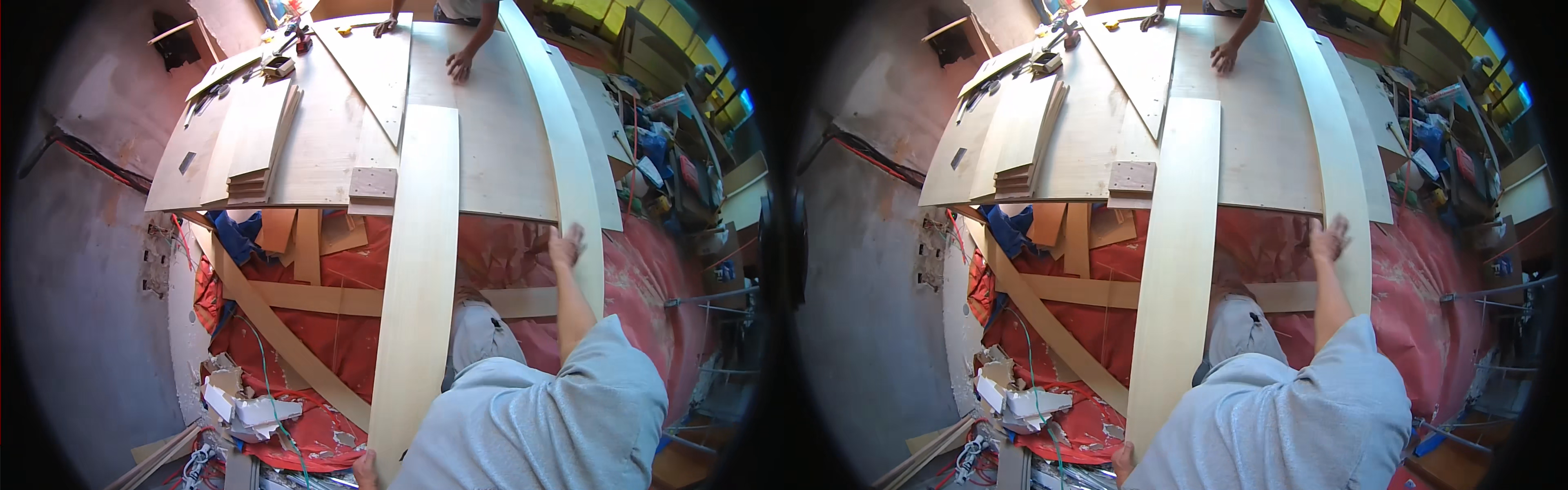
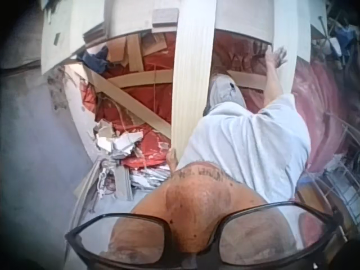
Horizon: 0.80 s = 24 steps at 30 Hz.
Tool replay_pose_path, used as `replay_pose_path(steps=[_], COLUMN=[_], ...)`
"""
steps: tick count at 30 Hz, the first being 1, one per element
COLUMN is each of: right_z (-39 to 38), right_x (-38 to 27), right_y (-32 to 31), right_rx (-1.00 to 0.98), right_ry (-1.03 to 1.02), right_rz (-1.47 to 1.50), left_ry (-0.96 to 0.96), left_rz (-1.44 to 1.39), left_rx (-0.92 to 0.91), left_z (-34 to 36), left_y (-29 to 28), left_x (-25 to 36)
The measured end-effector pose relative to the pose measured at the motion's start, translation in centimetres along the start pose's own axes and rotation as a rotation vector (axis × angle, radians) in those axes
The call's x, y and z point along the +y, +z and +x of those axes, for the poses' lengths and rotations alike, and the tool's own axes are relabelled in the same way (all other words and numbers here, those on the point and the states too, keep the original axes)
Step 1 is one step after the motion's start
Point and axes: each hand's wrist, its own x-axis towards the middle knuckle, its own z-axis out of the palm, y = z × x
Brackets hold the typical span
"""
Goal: The person positions wooden boards on a large panel on a workbench, handling long slats and smaller rectangular pieces by hand.
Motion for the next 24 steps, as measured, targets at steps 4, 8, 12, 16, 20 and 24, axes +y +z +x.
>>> replay_pose_path(steps=[4, 8, 12, 16, 20, 24], right_z=[0.2, 1.8, -0.6, -6.1, -8.3, -10.5], right_x=[16.8, 26.6, 28.5, 23.8, 24.0, 23.0], right_y=[-5.1, -5.0, -4.9, -9.1, -12.2, -12.5], right_rx=[-0.215, -0.423, -0.546, -0.508, -0.495, -0.365], right_ry=[0.354, 0.387, 0.249, 0.293, 0.363, 0.255], right_rz=[-0.222, -0.086, -0.031, -0.116, -0.135, 0.028], left_ry=[-0.054, -0.051, -0.044, -0.041, -0.008, 0.087], left_rz=[-0.005, -0.069, 0.001, 0.043, 0.073, 0.03], left_rx=[-0.036, -0.068, -0.069, -0.015, 0.02, 0.106], left_z=[-2.4, -2.8, -3.2, -5.9, -7.6, -11.2], left_y=[-3.1, -4.3, -4.1, -4.9, -3.9, -1.4], left_x=[-4.1, -6.5, -5.8, -4.8, -3.0, 1.8])
